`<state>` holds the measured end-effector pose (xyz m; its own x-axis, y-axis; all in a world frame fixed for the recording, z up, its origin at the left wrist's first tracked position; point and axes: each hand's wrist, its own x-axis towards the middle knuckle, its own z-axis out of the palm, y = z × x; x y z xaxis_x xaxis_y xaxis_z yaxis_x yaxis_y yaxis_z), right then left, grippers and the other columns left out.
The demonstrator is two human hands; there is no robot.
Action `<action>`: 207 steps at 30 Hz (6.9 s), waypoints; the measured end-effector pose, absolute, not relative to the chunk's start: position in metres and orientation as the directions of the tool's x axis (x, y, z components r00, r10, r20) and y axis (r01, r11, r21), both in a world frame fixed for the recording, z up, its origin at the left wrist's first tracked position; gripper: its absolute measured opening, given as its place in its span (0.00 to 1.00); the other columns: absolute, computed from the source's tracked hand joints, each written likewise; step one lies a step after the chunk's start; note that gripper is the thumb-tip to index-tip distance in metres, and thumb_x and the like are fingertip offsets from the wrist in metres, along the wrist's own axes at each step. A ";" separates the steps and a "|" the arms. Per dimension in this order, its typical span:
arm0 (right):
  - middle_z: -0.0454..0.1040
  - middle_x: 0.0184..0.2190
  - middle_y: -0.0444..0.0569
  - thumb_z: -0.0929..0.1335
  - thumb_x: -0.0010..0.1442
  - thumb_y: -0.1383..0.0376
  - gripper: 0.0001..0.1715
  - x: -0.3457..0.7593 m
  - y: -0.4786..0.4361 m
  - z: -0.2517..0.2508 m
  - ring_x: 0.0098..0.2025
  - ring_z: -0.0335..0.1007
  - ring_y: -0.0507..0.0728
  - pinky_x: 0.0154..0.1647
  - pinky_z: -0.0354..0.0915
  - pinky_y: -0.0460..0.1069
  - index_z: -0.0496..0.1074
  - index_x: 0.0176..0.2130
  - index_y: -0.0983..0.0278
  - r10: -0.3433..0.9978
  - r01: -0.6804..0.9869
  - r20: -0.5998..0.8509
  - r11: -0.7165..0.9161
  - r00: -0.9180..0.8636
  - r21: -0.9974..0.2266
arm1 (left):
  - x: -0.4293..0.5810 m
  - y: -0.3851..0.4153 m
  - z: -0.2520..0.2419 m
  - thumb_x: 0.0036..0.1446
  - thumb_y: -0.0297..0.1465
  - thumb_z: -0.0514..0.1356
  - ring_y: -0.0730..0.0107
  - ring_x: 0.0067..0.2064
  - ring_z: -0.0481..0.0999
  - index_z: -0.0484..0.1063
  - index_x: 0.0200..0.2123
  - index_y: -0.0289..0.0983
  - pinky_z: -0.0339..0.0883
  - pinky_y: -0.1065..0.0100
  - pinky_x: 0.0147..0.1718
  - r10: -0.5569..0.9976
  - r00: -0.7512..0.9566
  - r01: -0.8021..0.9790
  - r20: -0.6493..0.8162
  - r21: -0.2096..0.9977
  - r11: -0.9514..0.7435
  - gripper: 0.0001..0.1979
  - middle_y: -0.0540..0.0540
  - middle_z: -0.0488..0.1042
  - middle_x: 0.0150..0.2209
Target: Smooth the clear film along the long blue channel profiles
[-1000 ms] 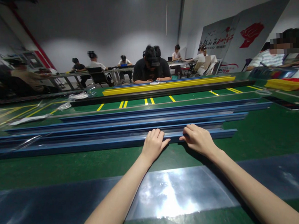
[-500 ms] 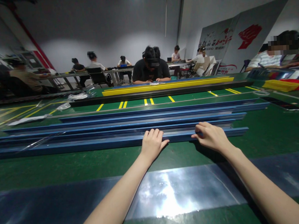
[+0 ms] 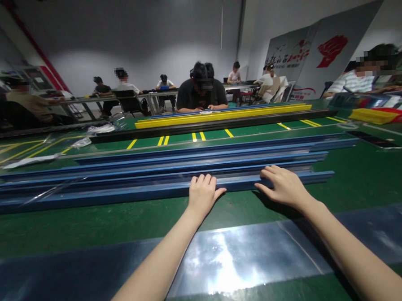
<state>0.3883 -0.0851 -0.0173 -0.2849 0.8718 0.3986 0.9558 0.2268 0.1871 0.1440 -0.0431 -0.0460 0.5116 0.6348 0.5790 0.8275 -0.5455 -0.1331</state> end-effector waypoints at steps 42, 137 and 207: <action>0.67 0.29 0.51 0.59 0.58 0.59 0.12 0.365 -0.081 -0.027 0.34 0.59 0.57 0.32 0.50 0.49 0.63 0.29 0.63 0.849 0.953 0.442 0.213 -0.290 0.215 | 0.143 -0.042 -0.045 0.54 0.45 0.53 0.62 0.36 0.67 0.68 0.31 0.35 0.54 0.61 0.37 0.580 0.545 0.795 0.605 -0.151 -0.588 0.18 0.44 0.72 0.33; 0.71 0.45 0.57 0.57 0.60 0.61 0.18 0.372 -0.077 -0.039 0.47 0.66 0.60 0.46 0.61 0.53 0.68 0.43 0.67 0.852 0.931 0.395 0.365 -0.344 0.023 | 0.143 -0.045 -0.045 0.55 0.46 0.52 0.67 0.29 0.69 0.67 0.26 0.36 0.50 0.66 0.30 0.637 0.498 0.820 0.588 -0.080 -0.567 0.19 0.47 0.72 0.25; 0.71 0.44 0.57 0.57 0.60 0.61 0.17 0.372 -0.077 -0.041 0.46 0.66 0.60 0.45 0.60 0.53 0.67 0.42 0.68 0.834 0.931 0.427 0.362 -0.349 0.054 | 0.144 -0.043 -0.044 0.50 0.48 0.55 0.63 0.35 0.64 0.66 0.28 0.36 0.52 0.65 0.31 0.636 0.444 0.841 0.631 -0.048 -0.539 0.19 0.45 0.68 0.31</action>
<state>0.3716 -0.0767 -0.0414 -0.3489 0.8343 0.4268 0.9308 0.3616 0.0540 0.1436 -0.0429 -0.0445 0.4443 0.6364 0.6306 0.8407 -0.5394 -0.0479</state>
